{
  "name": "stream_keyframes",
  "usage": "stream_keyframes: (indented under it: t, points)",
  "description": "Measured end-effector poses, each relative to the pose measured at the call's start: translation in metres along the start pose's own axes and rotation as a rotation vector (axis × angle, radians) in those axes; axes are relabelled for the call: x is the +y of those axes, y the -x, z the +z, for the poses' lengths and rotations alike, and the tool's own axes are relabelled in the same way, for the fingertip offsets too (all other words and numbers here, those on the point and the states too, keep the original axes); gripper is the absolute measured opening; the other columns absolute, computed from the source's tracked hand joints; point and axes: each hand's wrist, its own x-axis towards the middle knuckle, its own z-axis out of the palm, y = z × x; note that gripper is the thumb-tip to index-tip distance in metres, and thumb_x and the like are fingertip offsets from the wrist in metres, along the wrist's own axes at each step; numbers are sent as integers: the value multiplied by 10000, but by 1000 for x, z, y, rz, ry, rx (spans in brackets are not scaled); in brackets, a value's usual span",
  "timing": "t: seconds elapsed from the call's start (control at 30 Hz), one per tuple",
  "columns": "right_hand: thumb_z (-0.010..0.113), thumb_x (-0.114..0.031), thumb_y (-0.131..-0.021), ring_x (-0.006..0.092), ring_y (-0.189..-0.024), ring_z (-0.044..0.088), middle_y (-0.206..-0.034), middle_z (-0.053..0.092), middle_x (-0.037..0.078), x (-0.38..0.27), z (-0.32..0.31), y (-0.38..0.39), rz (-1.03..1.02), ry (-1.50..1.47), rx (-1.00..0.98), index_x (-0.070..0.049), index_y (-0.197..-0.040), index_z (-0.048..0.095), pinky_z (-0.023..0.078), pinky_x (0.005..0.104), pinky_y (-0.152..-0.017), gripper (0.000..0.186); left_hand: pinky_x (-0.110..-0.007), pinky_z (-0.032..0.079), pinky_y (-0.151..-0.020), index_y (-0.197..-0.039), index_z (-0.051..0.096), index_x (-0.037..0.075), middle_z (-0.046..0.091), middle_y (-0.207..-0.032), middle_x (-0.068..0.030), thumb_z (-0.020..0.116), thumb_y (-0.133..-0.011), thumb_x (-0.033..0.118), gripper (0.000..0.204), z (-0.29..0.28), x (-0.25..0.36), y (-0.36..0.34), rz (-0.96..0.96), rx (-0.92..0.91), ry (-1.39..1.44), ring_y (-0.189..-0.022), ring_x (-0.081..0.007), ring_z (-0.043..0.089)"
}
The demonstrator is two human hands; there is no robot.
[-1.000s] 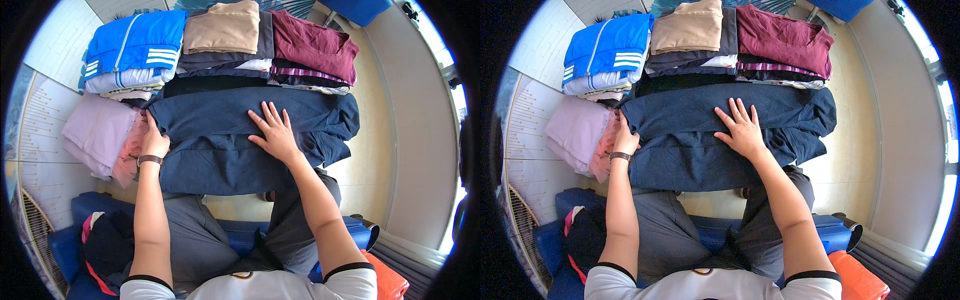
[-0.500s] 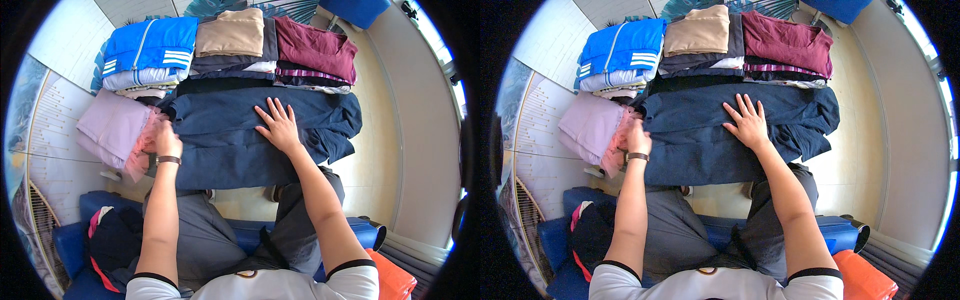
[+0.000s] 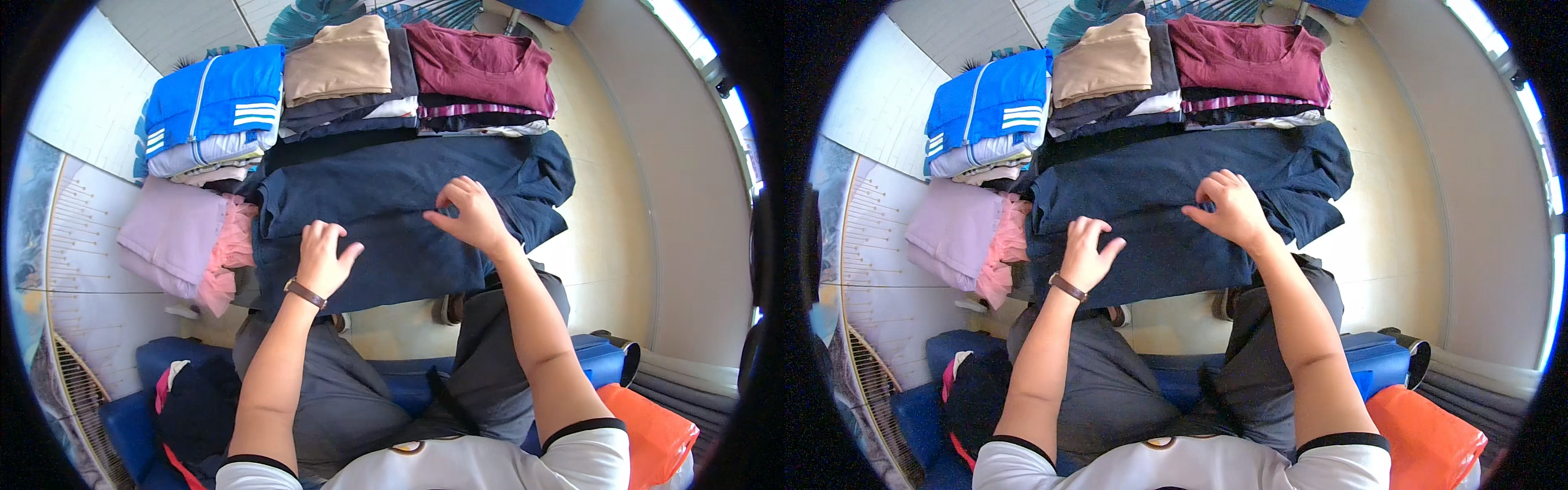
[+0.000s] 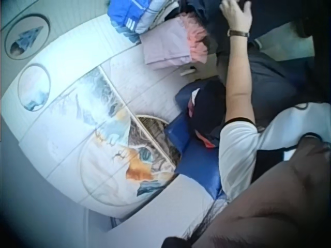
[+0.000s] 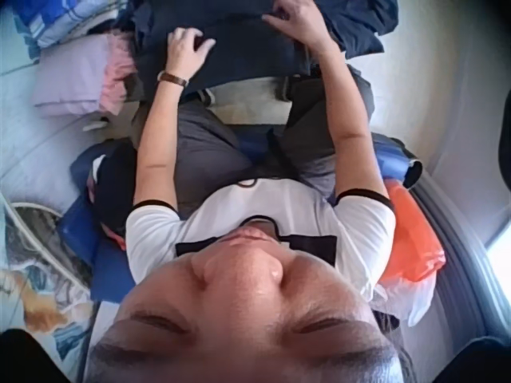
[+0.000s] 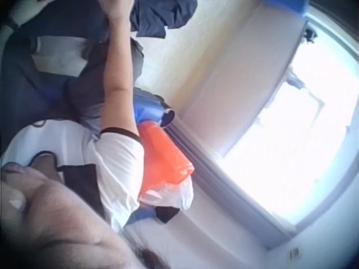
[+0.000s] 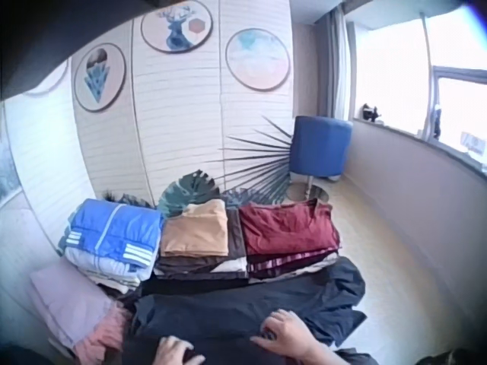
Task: The person folds several garments on a glass table, including a dark blue jacket and a black shirt. They smooth, fold, and stack the items one by one, then place the folded pieces into a blue bag.
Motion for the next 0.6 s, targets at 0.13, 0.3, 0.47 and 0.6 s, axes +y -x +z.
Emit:
stream_keyframes:
  t: [0.13,0.3,0.47,0.6]
  points:
    - [821,-286,-737,279,-1005,554,-915,591,48,26,-2,40,72,126,-83,-108,-810,666,446,418,-857,247,-453,450,-818,-880,596,73,555,-953,-103,816,-764,156,262,21,17,-2,-13,-126,-88,-966,-333,538]
    - [746,-216,-816,301,-973,584,-910,609,59,33,-1,42,21,122,-127,-111,-878,617,462,417,-833,178,-449,488,-750,-885,539,46,580,-864,-148,697,-866,97,168,14,13,-16,18,-163,19,-849,-375,594]
    - [676,-207,-896,353,-857,650,-832,649,127,46,8,34,166,83,41,-83,-904,579,506,443,-758,157,-453,518,-731,-941,536,40,618,-908,-159,669,-914,147,173,13,1,-30,-4,-65,-63,-854,-385,630]
    - [687,-204,-881,335,-890,653,-861,654,119,43,12,32,140,269,-30,-74,-902,585,510,446,-776,166,-461,522,-762,-946,550,42,622,-928,-171,762,-841,213,292,5,-5,-26,-150,-248,-91,-877,-393,629]
